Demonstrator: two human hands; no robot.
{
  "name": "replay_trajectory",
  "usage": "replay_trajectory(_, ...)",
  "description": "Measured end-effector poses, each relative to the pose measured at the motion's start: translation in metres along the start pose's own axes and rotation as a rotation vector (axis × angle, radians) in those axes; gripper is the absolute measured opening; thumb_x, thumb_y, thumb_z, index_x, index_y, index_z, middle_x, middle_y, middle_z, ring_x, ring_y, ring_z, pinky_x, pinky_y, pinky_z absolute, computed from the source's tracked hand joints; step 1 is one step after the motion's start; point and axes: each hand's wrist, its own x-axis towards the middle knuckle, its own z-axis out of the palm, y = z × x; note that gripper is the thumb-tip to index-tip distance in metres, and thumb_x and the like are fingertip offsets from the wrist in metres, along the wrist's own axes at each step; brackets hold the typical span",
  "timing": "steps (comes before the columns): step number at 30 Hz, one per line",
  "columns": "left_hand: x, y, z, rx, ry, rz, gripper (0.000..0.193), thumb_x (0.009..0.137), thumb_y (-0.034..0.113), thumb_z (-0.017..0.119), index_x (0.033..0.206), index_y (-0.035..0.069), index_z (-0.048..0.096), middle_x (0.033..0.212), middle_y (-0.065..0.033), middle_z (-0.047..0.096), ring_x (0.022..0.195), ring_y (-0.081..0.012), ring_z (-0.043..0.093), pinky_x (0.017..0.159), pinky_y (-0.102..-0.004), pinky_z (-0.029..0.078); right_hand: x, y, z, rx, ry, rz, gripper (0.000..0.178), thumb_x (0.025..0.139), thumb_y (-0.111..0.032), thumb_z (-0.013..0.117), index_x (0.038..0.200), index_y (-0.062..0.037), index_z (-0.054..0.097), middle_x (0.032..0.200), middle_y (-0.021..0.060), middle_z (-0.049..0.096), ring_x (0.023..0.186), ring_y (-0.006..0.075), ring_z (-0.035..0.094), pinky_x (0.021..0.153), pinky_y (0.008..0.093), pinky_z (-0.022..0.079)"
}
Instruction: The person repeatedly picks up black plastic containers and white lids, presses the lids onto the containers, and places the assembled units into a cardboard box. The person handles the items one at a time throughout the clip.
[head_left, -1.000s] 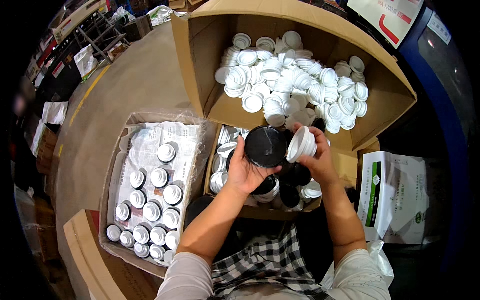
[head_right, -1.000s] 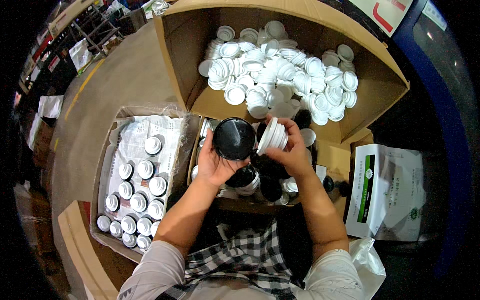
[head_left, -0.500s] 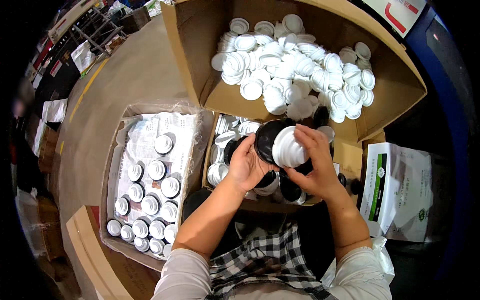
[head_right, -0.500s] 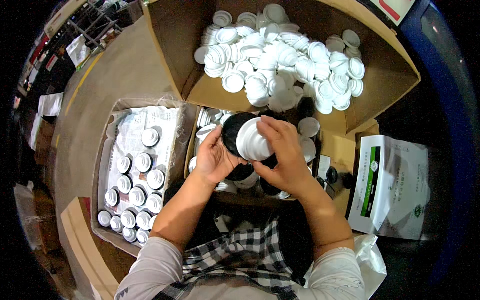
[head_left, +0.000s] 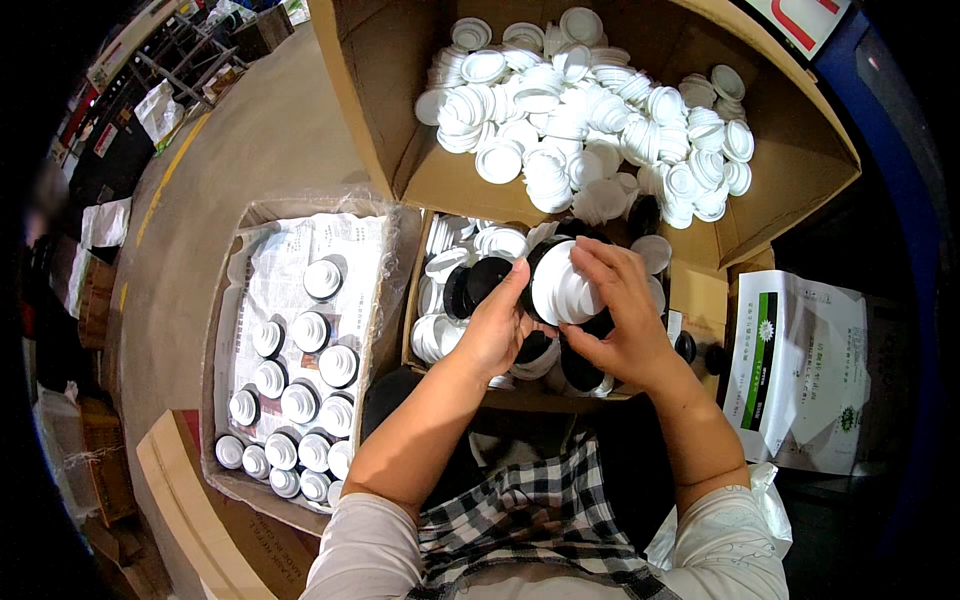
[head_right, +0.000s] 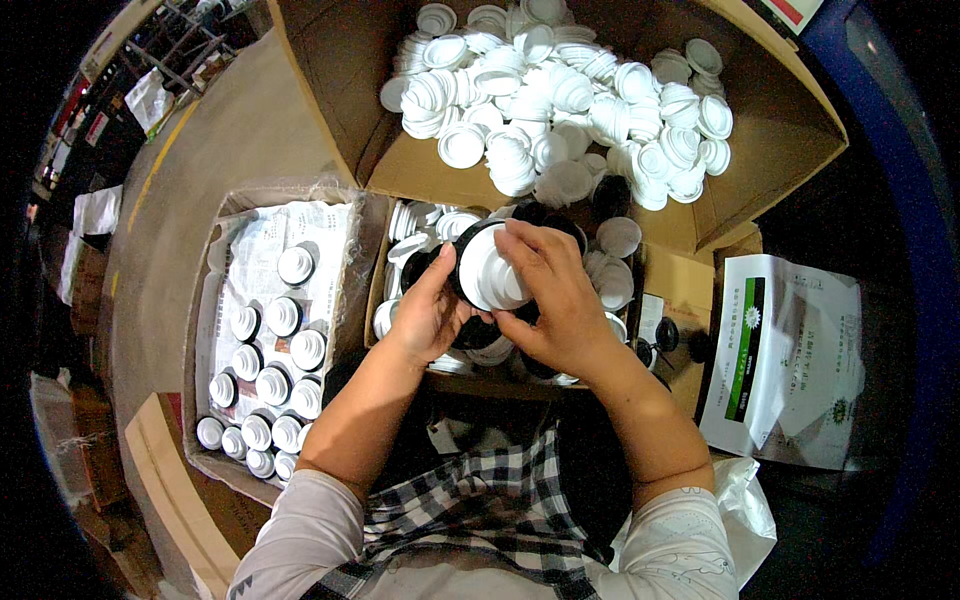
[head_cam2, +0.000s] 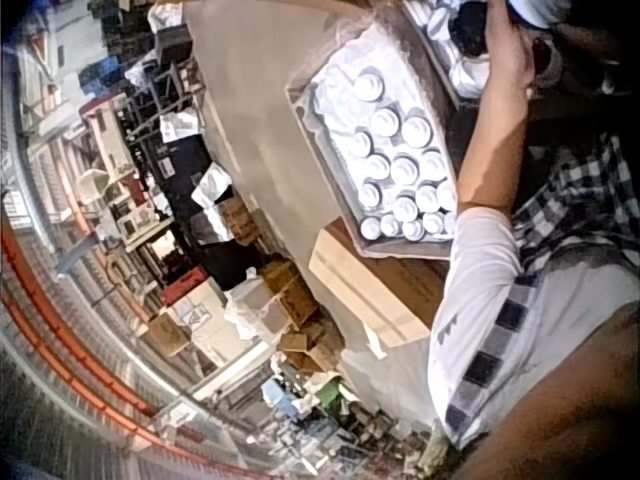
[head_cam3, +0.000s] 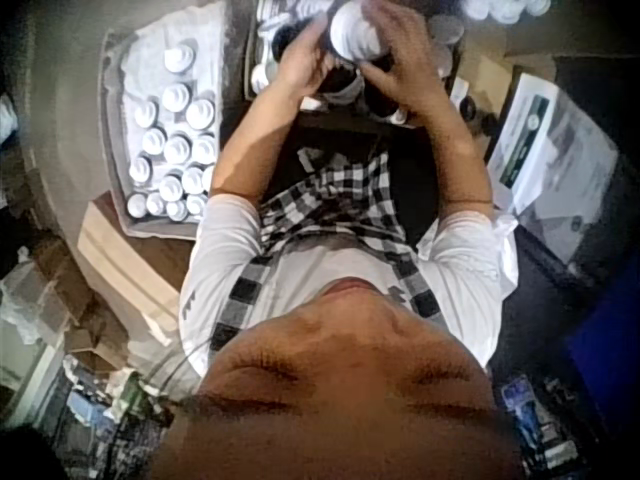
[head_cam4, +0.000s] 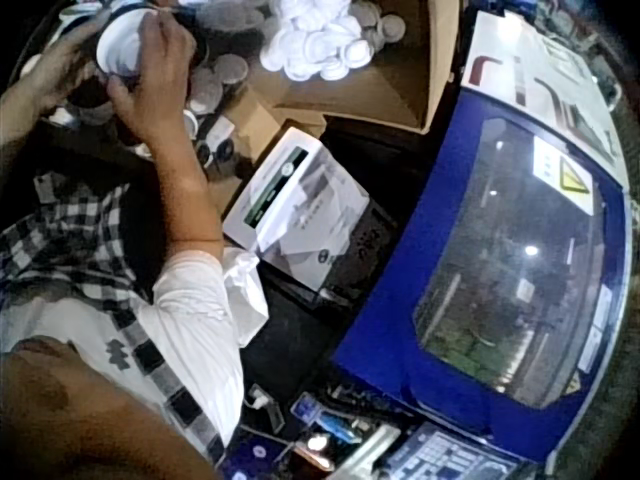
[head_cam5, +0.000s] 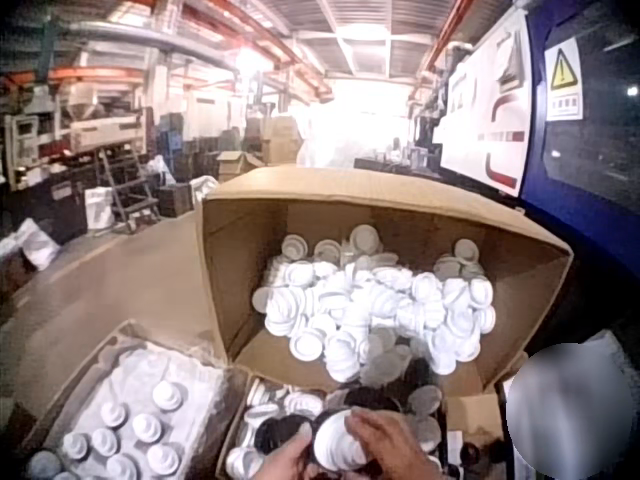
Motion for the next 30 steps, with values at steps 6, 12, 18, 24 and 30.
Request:
replay_trajectory(6, 0.001, -0.001, -0.006, 0.084, -0.026, -0.015, 0.046, 0.093, 0.045, 0.035, 0.118, 0.009, 0.049, 0.103, -0.0040, 0.059, 0.086, -0.0151, 0.057, 0.066, -0.0284, 0.045, 0.000, 0.001, 0.002, 0.000, -0.016, 0.004, 0.068, 0.059, -0.005, 0.069, 0.123, -0.0042, 0.044, 0.121, 0.0162, 0.044, 0.110, 0.0356, 0.043, 0.092, 0.0416, 0.037)
replay_trajectory(12, -0.003, 0.001, 0.002, 0.440, 0.005, 0.203, 0.048, 0.087, 0.033, 0.058, 0.121, 0.002, 0.045, 0.101, -0.0035, 0.057, 0.089, -0.0107, 0.052, 0.076, -0.0247, 0.043, 0.000, 0.005, 0.011, 0.041, -0.019, -0.023, 0.067, 0.060, -0.007, 0.071, 0.122, -0.0035, 0.046, 0.121, 0.0160, 0.045, 0.110, 0.0352, 0.043, 0.094, 0.0404, 0.036)
replay_trajectory(18, 0.005, -0.011, 0.000, 0.656, 0.016, 0.401, 0.052, 0.081, 0.009, 0.064, 0.125, 0.000, 0.037, 0.109, -0.0069, 0.052, 0.100, -0.0136, 0.049, 0.089, -0.0268, 0.038, -0.003, 0.032, 0.014, 0.396, 0.111, 0.105, 0.057, 0.074, -0.027, 0.068, 0.122, -0.0038, 0.047, 0.123, 0.0140, 0.045, 0.112, 0.0269, 0.044, 0.094, 0.0359, 0.035)
replay_trajectory(24, 0.009, -0.032, 0.008, 0.720, -0.013, 0.498, 0.052, 0.079, 0.002, 0.063, 0.125, -0.002, 0.039, 0.115, -0.0098, 0.050, 0.107, -0.0165, 0.047, 0.093, -0.0289, 0.036, -0.002, 0.044, 0.041, 0.741, 0.316, 0.526, 0.042, 0.095, -0.038, 0.037, 0.096, -0.0009, 0.057, 0.086, 0.0029, 0.057, 0.080, 0.0111, 0.049, 0.075, 0.0247, 0.039)
replay_trajectory(30, 0.008, -0.041, 0.008, 0.762, 0.103, 0.623, 0.046, 0.080, 0.004, 0.063, 0.120, -0.004, 0.043, 0.108, -0.0105, 0.054, 0.099, -0.0156, 0.052, 0.088, -0.0274, 0.040, 0.004, 0.042, 0.052, 0.705, 0.374, 0.607, 0.053, 0.095, -0.043, 0.033, 0.078, -0.0001, 0.057, 0.070, 0.0026, 0.056, 0.065, 0.0106, 0.048, 0.064, 0.0254, 0.039)
